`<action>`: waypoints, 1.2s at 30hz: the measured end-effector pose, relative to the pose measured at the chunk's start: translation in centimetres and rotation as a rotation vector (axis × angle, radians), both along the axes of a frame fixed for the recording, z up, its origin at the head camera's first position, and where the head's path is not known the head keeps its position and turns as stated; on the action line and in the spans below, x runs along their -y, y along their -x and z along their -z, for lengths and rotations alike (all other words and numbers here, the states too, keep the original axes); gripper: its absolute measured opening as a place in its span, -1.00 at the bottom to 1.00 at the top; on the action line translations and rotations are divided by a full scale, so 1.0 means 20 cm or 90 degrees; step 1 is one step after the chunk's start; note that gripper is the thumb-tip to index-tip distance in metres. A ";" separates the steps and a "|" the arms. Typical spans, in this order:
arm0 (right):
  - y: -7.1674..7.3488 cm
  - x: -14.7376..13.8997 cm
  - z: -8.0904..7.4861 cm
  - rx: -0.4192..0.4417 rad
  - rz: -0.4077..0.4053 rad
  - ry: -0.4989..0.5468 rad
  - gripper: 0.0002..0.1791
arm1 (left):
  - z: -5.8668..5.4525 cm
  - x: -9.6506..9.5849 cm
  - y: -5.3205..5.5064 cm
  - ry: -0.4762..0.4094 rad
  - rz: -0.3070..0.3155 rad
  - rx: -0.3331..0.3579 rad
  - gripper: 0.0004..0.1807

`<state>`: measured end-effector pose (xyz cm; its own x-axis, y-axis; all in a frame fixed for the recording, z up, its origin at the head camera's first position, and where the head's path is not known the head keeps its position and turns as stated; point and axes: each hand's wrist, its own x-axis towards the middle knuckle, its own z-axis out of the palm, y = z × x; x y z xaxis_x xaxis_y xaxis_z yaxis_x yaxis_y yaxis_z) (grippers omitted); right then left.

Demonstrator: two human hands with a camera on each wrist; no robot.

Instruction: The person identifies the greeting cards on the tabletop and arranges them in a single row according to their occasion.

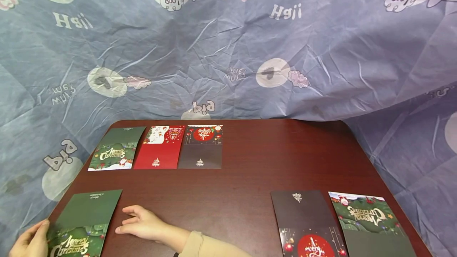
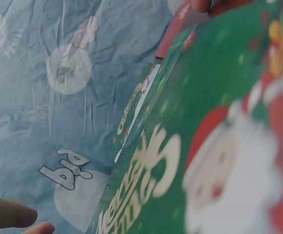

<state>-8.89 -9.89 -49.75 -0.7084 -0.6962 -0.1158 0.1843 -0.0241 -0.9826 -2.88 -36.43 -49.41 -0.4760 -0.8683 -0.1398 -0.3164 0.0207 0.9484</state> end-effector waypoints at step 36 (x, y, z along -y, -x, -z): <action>0.05 -0.06 -0.02 -0.105 0.095 0.000 -0.49 | -0.04 -0.16 0.06 -0.198 0.165 -0.080 -0.41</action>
<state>-9.82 -8.61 -49.29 -0.8127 -0.5826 0.0100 0.0152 -0.0384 -0.9991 -4.09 -33.24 -48.65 -0.7030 -0.6433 -0.3032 -0.2202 -0.2086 0.9529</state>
